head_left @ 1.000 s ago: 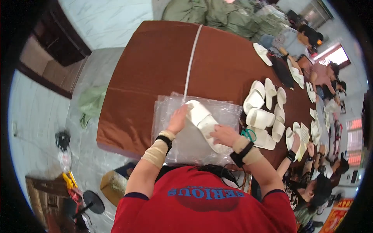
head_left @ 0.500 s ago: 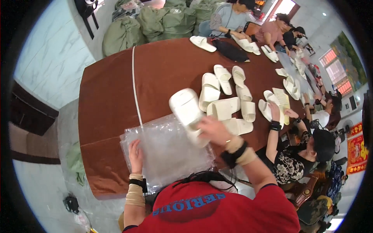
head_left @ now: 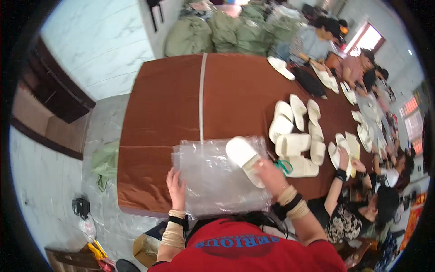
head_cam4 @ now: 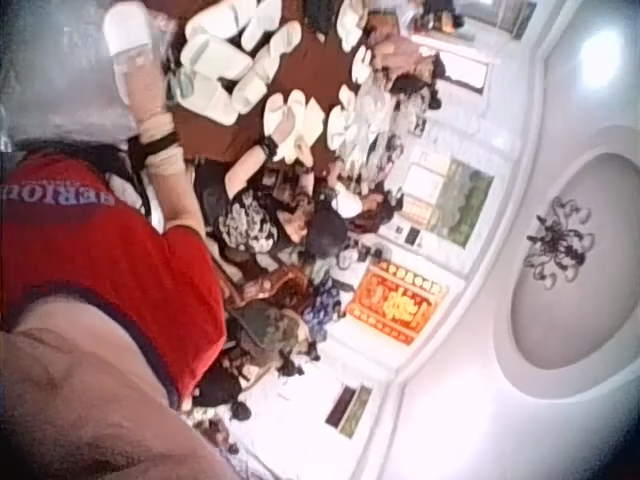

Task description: Packaging finished slippers into plastic bags and placing them into a large storage sack.

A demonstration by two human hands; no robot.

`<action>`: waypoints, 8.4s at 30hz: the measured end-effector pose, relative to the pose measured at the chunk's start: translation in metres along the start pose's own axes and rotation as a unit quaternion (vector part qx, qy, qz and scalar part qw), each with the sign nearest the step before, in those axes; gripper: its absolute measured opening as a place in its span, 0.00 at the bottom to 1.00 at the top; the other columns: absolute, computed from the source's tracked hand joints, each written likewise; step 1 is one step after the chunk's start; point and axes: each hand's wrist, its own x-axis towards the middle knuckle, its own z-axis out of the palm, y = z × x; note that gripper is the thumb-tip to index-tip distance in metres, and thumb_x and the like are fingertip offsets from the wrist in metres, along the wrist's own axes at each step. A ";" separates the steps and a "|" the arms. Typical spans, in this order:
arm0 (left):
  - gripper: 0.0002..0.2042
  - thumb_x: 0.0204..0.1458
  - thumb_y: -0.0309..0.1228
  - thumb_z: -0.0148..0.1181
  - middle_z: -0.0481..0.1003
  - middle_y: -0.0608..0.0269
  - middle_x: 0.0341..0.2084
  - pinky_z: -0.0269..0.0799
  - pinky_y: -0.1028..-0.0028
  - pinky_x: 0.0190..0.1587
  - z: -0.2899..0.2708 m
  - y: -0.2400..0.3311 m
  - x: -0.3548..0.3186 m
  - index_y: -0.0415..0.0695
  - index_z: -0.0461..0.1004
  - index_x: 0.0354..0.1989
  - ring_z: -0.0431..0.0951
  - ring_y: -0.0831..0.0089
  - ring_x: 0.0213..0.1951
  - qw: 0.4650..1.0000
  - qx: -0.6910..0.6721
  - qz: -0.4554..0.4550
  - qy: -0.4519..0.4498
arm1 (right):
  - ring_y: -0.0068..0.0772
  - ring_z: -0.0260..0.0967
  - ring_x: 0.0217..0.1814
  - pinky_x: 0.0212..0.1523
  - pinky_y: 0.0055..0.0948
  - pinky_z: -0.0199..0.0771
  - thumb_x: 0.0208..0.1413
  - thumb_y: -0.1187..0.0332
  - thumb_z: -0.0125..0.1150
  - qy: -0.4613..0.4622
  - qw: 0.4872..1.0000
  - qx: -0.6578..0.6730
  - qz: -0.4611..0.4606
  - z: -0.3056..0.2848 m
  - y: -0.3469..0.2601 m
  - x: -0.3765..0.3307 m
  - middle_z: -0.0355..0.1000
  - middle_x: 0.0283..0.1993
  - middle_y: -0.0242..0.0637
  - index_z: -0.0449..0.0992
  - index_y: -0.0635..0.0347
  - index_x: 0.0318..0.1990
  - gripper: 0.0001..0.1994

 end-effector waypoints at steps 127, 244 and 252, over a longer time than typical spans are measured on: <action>0.17 0.57 0.42 0.47 0.74 0.41 0.44 0.68 0.52 0.48 -0.244 -0.655 0.951 0.43 0.77 0.38 0.72 0.43 0.48 0.816 0.220 0.037 -0.533 | 0.60 0.59 0.62 0.56 0.49 0.69 0.46 0.60 0.65 0.171 0.613 -0.029 0.771 0.357 -0.360 0.576 0.60 0.59 0.57 0.64 0.59 0.53 0.27; 0.34 0.43 0.42 0.71 0.75 0.41 0.46 0.70 0.67 0.52 1.071 0.262 1.582 0.31 0.68 0.54 0.75 0.57 0.50 0.570 -0.007 0.226 -0.790 | 0.67 0.67 0.50 0.50 0.51 0.68 0.55 0.62 0.50 0.446 0.368 0.146 0.803 0.114 0.923 1.096 0.71 0.46 0.62 0.70 0.61 0.51 0.19; 0.19 0.56 0.27 0.59 0.75 0.61 0.48 0.70 0.74 0.47 0.940 0.342 1.515 0.34 0.71 0.55 0.74 0.73 0.46 0.480 -0.024 0.139 -0.866 | 0.62 0.66 0.56 0.54 0.46 0.68 0.59 0.64 0.52 0.536 0.203 0.249 0.781 0.062 0.742 1.139 0.68 0.54 0.61 0.64 0.62 0.60 0.23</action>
